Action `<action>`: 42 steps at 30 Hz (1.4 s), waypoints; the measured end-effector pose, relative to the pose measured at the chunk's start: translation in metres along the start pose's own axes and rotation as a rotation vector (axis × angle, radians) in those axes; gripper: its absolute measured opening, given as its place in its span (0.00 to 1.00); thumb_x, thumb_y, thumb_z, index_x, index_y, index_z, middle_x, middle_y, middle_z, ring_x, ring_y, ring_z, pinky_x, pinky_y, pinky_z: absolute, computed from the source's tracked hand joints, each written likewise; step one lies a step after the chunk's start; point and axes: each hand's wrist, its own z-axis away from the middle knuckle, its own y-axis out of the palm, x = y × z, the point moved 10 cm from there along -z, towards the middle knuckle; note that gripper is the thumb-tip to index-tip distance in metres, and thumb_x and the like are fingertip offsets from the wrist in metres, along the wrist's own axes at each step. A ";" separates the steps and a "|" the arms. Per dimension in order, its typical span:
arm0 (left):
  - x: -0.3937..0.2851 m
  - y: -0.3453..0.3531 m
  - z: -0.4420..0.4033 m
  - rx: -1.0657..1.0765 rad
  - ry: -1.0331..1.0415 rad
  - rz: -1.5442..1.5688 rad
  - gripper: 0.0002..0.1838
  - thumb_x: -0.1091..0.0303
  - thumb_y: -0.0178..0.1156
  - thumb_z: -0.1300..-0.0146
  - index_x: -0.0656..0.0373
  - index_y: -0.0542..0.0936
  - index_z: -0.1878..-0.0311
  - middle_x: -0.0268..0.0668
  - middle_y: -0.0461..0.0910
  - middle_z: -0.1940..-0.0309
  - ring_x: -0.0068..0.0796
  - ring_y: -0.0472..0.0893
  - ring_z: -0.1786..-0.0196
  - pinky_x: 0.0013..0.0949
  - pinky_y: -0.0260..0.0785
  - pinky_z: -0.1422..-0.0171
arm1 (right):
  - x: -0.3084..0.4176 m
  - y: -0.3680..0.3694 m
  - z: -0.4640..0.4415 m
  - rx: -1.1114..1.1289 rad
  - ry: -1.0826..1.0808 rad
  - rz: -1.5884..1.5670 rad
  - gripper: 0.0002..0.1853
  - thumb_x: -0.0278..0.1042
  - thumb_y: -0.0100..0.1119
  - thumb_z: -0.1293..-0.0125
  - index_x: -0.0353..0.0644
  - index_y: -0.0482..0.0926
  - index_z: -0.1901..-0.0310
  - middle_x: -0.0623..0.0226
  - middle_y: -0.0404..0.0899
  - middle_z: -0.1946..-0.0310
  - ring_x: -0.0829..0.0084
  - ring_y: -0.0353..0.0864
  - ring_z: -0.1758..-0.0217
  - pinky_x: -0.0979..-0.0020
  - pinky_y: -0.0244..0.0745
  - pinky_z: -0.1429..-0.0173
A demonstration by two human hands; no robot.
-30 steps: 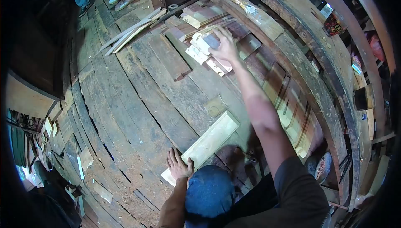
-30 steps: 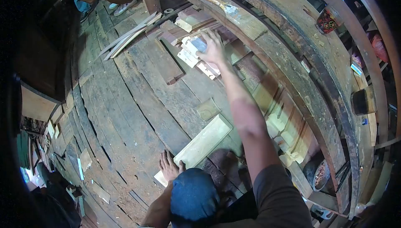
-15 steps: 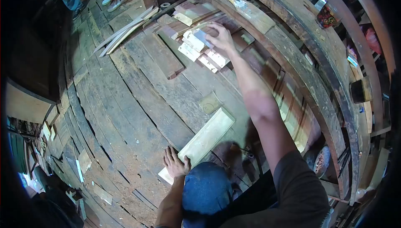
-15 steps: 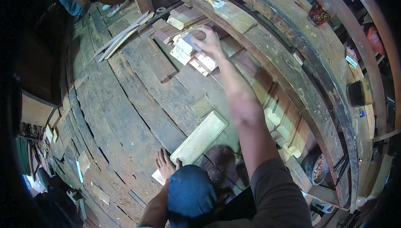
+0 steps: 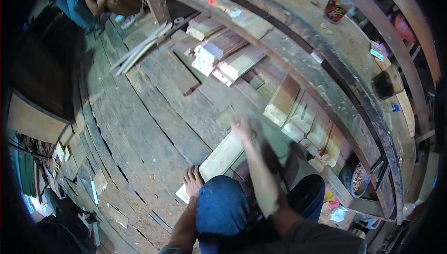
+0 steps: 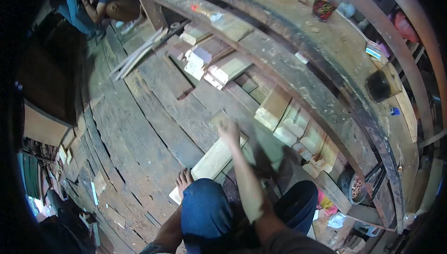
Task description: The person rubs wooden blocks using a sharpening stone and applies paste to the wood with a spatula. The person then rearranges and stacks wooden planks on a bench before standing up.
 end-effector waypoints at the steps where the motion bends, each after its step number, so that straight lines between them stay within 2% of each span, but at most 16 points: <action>1: 0.006 0.014 0.001 0.003 0.010 -0.058 0.36 0.49 0.57 0.35 0.57 0.66 0.27 0.47 0.68 0.33 0.53 0.65 0.31 0.56 0.55 0.27 | 0.009 -0.004 0.053 0.099 0.045 -0.044 0.24 0.52 0.63 0.37 0.38 0.79 0.51 0.45 0.82 0.55 0.42 0.79 0.46 0.48 0.71 0.40; 2: 0.012 0.025 0.001 0.017 -0.007 -0.018 0.33 0.53 0.57 0.34 0.57 0.67 0.28 0.46 0.69 0.35 0.52 0.67 0.33 0.55 0.56 0.29 | -0.026 0.018 0.083 0.024 -0.021 0.094 0.22 0.51 0.65 0.39 0.38 0.82 0.55 0.44 0.83 0.58 0.42 0.80 0.49 0.49 0.73 0.43; 4: 0.019 0.037 -0.003 0.045 -0.044 0.071 0.28 0.60 0.55 0.33 0.57 0.69 0.30 0.44 0.71 0.39 0.50 0.69 0.38 0.55 0.59 0.32 | -0.066 0.058 0.136 0.291 0.056 0.150 0.26 0.55 0.66 0.41 0.35 0.82 0.58 0.44 0.84 0.57 0.43 0.84 0.56 0.51 0.78 0.49; 6: 0.019 0.032 -0.008 0.028 0.001 0.077 0.28 0.59 0.55 0.34 0.58 0.71 0.32 0.46 0.71 0.42 0.52 0.69 0.41 0.55 0.60 0.34 | -0.081 0.060 0.178 0.392 0.158 0.214 0.33 0.60 0.64 0.40 0.31 0.81 0.52 0.39 0.82 0.51 0.42 0.83 0.50 0.53 0.79 0.45; 10: 0.008 0.007 -0.018 0.033 -0.081 0.188 0.29 0.58 0.57 0.35 0.59 0.70 0.33 0.49 0.70 0.43 0.54 0.68 0.40 0.56 0.60 0.35 | -0.089 0.039 0.225 0.449 0.499 0.207 0.32 0.49 0.66 0.37 0.29 0.75 0.42 0.43 0.82 0.46 0.50 0.82 0.43 0.59 0.76 0.39; 12: -0.008 -0.014 -0.022 -0.031 -0.076 0.240 0.30 0.58 0.58 0.37 0.59 0.70 0.33 0.51 0.70 0.45 0.56 0.68 0.40 0.56 0.60 0.35 | -0.072 0.034 0.235 0.401 0.518 -0.006 0.31 0.47 0.67 0.37 0.29 0.74 0.41 0.45 0.82 0.46 0.52 0.81 0.42 0.60 0.75 0.38; 16: -0.055 -0.082 -0.029 -0.149 0.044 0.343 0.40 0.49 0.66 0.46 0.61 0.69 0.33 0.54 0.69 0.47 0.60 0.68 0.41 0.58 0.60 0.35 | 0.025 0.007 0.236 0.250 0.394 -0.925 0.31 0.42 0.67 0.36 0.30 0.72 0.38 0.49 0.81 0.45 0.56 0.80 0.41 0.62 0.74 0.36; 19: -0.071 -0.114 -0.053 -0.017 0.159 0.483 0.48 0.39 0.69 0.51 0.64 0.69 0.34 0.55 0.70 0.42 0.60 0.69 0.37 0.57 0.61 0.32 | 0.044 0.007 0.201 0.151 0.238 -1.156 0.31 0.38 0.67 0.36 0.31 0.71 0.36 0.52 0.81 0.44 0.59 0.79 0.40 0.64 0.72 0.35; 21: -0.033 -0.112 -0.066 -0.021 0.148 0.594 0.43 0.41 0.64 0.40 0.64 0.67 0.31 0.57 0.70 0.36 0.58 0.67 0.32 0.57 0.62 0.30 | 0.008 0.026 0.165 0.123 0.121 -1.052 0.28 0.28 0.67 0.36 0.34 0.71 0.35 0.57 0.79 0.44 0.67 0.77 0.40 0.66 0.71 0.35; 23: 0.053 -0.099 -0.068 -0.246 -0.236 0.650 0.37 0.46 0.56 0.30 0.64 0.65 0.27 0.59 0.70 0.33 0.58 0.65 0.29 0.56 0.59 0.27 | 0.020 0.009 0.139 0.180 0.128 -0.854 0.25 0.30 0.68 0.35 0.36 0.73 0.38 0.59 0.80 0.46 0.70 0.78 0.42 0.68 0.71 0.37; 26: 0.115 -0.063 -0.040 -0.281 -0.467 0.187 0.37 0.51 0.48 0.25 0.64 0.55 0.22 0.57 0.60 0.26 0.57 0.57 0.23 0.53 0.49 0.19 | 0.059 0.002 0.089 0.259 -0.060 -1.046 0.25 0.31 0.69 0.36 0.34 0.73 0.39 0.61 0.80 0.46 0.71 0.78 0.42 0.68 0.71 0.35; 28: 0.126 -0.037 -0.023 -0.232 -0.509 0.104 0.39 0.50 0.47 0.25 0.65 0.50 0.20 0.55 0.53 0.21 0.56 0.51 0.20 0.51 0.42 0.16 | 0.084 0.009 0.059 0.385 0.064 -1.154 0.28 0.31 0.69 0.36 0.34 0.71 0.37 0.60 0.79 0.44 0.69 0.78 0.40 0.67 0.71 0.33; 29: 0.127 -0.019 -0.020 -0.146 -0.508 0.137 0.42 0.48 0.45 0.25 0.66 0.44 0.20 0.52 0.42 0.18 0.53 0.44 0.17 0.48 0.35 0.14 | 0.103 0.011 0.040 0.442 0.023 -1.175 0.30 0.30 0.68 0.36 0.33 0.68 0.34 0.59 0.77 0.42 0.68 0.77 0.38 0.65 0.70 0.32; 33: 0.110 -0.026 -0.020 -0.176 -0.469 -0.037 0.43 0.46 0.42 0.26 0.70 0.45 0.21 0.51 0.41 0.18 0.50 0.41 0.16 0.47 0.31 0.14 | 0.181 0.003 -0.029 0.468 -0.098 -1.210 0.31 0.31 0.68 0.35 0.33 0.67 0.34 0.56 0.77 0.41 0.65 0.76 0.36 0.63 0.72 0.32; 38: 0.110 -0.030 -0.024 -0.122 -0.493 -0.002 0.43 0.47 0.44 0.27 0.69 0.46 0.21 0.51 0.41 0.18 0.50 0.40 0.16 0.49 0.31 0.14 | 0.235 0.004 -0.116 0.463 0.095 -1.240 0.25 0.32 0.66 0.34 0.30 0.73 0.39 0.54 0.81 0.48 0.63 0.84 0.46 0.62 0.81 0.41; 42: 0.112 -0.031 -0.024 -0.115 -0.503 0.003 0.43 0.47 0.45 0.27 0.69 0.46 0.20 0.51 0.42 0.18 0.50 0.40 0.16 0.49 0.31 0.14 | 0.247 0.013 -0.209 0.389 0.193 -1.221 0.19 0.37 0.61 0.29 0.32 0.74 0.43 0.54 0.82 0.50 0.59 0.84 0.47 0.54 0.82 0.40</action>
